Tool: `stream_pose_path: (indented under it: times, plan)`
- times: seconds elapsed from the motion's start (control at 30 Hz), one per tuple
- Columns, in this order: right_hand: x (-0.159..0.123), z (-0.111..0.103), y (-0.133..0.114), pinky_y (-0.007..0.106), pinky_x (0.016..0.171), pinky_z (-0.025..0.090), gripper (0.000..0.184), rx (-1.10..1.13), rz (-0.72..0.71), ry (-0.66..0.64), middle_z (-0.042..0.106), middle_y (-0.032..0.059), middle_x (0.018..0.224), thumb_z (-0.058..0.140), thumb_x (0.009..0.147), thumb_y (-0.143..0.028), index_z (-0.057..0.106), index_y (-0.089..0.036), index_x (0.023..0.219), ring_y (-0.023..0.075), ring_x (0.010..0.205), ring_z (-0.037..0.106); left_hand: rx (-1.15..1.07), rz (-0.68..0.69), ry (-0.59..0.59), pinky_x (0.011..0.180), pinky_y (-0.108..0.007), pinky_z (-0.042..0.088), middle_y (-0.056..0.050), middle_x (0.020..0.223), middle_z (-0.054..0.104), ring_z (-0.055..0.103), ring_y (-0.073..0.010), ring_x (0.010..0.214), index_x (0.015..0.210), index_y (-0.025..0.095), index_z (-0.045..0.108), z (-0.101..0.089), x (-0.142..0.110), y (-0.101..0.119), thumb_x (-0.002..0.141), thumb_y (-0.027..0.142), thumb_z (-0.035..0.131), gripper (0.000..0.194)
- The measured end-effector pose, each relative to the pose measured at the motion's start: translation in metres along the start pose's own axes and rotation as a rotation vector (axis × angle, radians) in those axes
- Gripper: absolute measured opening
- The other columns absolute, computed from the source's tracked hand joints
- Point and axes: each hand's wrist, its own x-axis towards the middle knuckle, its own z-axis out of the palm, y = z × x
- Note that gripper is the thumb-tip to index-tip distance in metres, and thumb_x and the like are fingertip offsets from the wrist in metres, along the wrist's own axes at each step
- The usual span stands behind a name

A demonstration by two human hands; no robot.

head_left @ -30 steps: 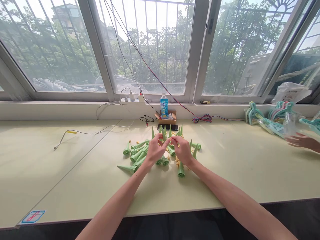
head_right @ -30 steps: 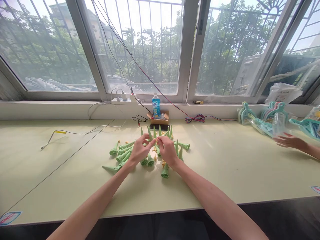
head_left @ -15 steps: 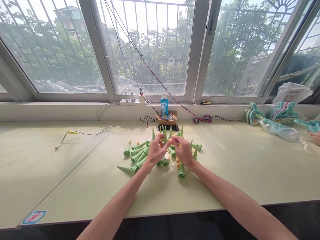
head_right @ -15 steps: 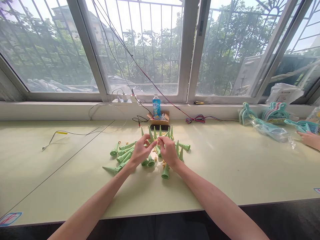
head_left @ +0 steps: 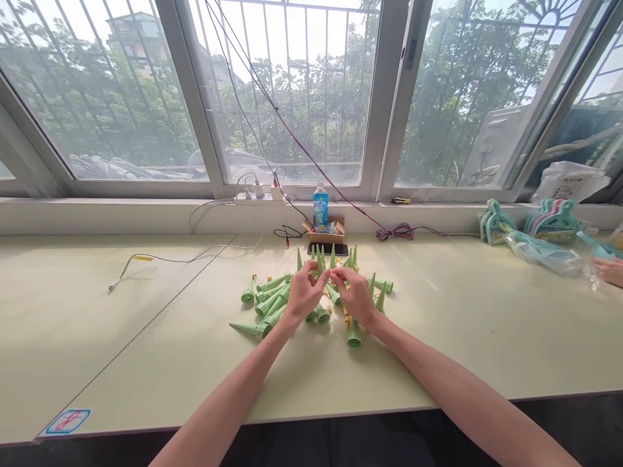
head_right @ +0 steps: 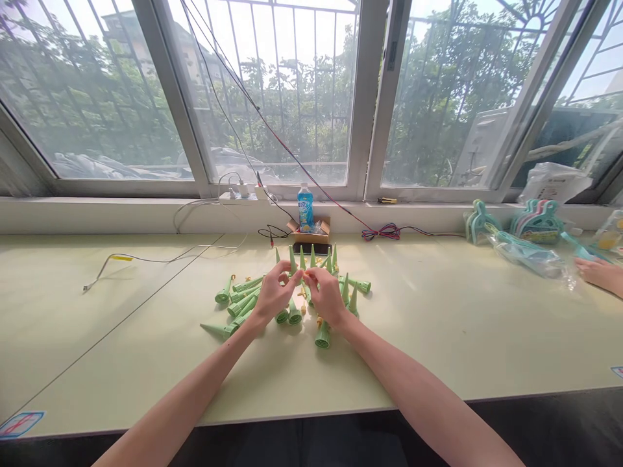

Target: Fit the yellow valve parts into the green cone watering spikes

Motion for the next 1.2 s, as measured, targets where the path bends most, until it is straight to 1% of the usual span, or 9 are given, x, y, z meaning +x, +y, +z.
stream_pose_path:
  times: [0.17,0.33,0.4,0.57,0.63,0.73,0.87,1.03,1.2]
  plan:
    - [0.000,0.000,0.000,0.030,0.068,0.048,0.021,-0.005,0.006,-0.012,0.067,0.0044,0.078,0.048,0.096,-0.031,0.063,-0.018,0.089,0.0178,0.071,0.061,0.006,-0.010,-0.005,0.046,-0.022,0.034,-0.002,0.083,0.063,0.043,-0.0083,0.051,0.094,0.019,0.058,0.001,0.000,-0.001,0.085,0.047,0.059,0.029]
    - [0.000,0.001,0.002,0.029,0.067,0.047,0.022,-0.009,0.001,-0.002,0.066,0.0037,0.076,0.048,0.096,-0.032,0.062,-0.018,0.085,0.0173,0.069,0.059,0.013,0.000,-0.003,0.046,-0.022,0.035,-0.002,0.092,0.064,0.042,-0.0070,0.050,0.092,0.020,0.057,0.001,0.000,0.000,0.086,0.047,0.058,0.028]
    - [0.000,0.001,0.002,0.029,0.066,0.046,0.022,-0.015,0.000,-0.002,0.065,0.0035,0.075,0.048,0.096,-0.031,0.061,-0.018,0.084,0.0171,0.069,0.059,0.020,0.003,0.000,0.046,-0.022,0.035,-0.002,0.092,0.065,0.042,-0.0069,0.049,0.091,0.020,0.057,0.001,-0.001,0.000,0.086,0.047,0.058,0.028]
    - [0.000,0.001,0.003,0.028,0.063,0.044,0.023,-0.036,-0.006,-0.010,0.064,0.0026,0.072,0.049,0.096,-0.031,0.059,-0.019,0.080,0.0159,0.065,0.056,0.048,0.004,0.021,0.047,-0.023,0.034,-0.001,0.079,0.063,0.043,-0.0085,0.049,0.089,0.020,0.057,0.001,-0.001,-0.002,0.086,0.049,0.057,0.029]
    - [0.000,0.001,0.003,0.027,0.062,0.043,0.023,-0.046,-0.005,-0.012,0.063,0.0019,0.070,0.049,0.095,-0.032,0.059,-0.019,0.079,0.0153,0.063,0.055,0.047,-0.007,0.026,0.046,-0.023,0.034,-0.001,0.077,0.062,0.044,-0.0085,0.048,0.088,0.020,0.056,0.001,0.000,-0.002,0.087,0.049,0.056,0.029]
    - [0.000,0.001,0.005,0.026,0.060,0.041,0.024,-0.056,0.001,-0.011,0.062,0.0012,0.068,0.049,0.095,-0.032,0.058,-0.019,0.077,0.0147,0.062,0.053,0.046,-0.024,0.022,0.044,-0.023,0.035,-0.002,0.084,0.063,0.045,-0.0075,0.046,0.087,0.020,0.055,0.001,0.000,-0.001,0.089,0.048,0.051,0.029]
    - [0.000,0.001,0.008,0.026,0.058,0.040,0.028,-0.066,0.000,-0.004,0.060,0.0007,0.067,0.048,0.096,-0.034,0.056,-0.019,0.074,0.0141,0.060,0.051,0.048,-0.018,-0.007,0.045,-0.022,0.039,-0.003,0.093,0.063,0.049,-0.0073,0.049,0.088,0.020,0.053,0.001,0.000,0.000,0.092,0.045,0.046,0.026]
    - [0.000,0.001,0.011,0.025,0.053,0.036,0.035,-0.100,-0.003,0.023,0.055,-0.0010,0.060,0.044,0.097,-0.038,0.053,-0.019,0.068,0.0122,0.053,0.043,0.021,0.021,-0.049,0.047,-0.022,0.044,-0.003,0.097,0.063,0.055,-0.0088,0.056,0.093,0.021,0.054,0.002,-0.001,-0.001,0.092,0.043,0.045,0.024]
    - [0.000,0.002,0.010,0.025,0.048,0.030,0.044,-0.128,-0.006,0.041,0.042,-0.0035,0.052,0.039,0.099,-0.042,0.043,-0.021,0.060,0.0109,0.048,0.034,0.025,0.049,-0.057,0.052,-0.023,0.049,-0.003,0.092,0.062,0.057,-0.0111,0.062,0.095,0.021,0.055,0.002,-0.001,0.001,0.090,0.048,0.051,0.028]
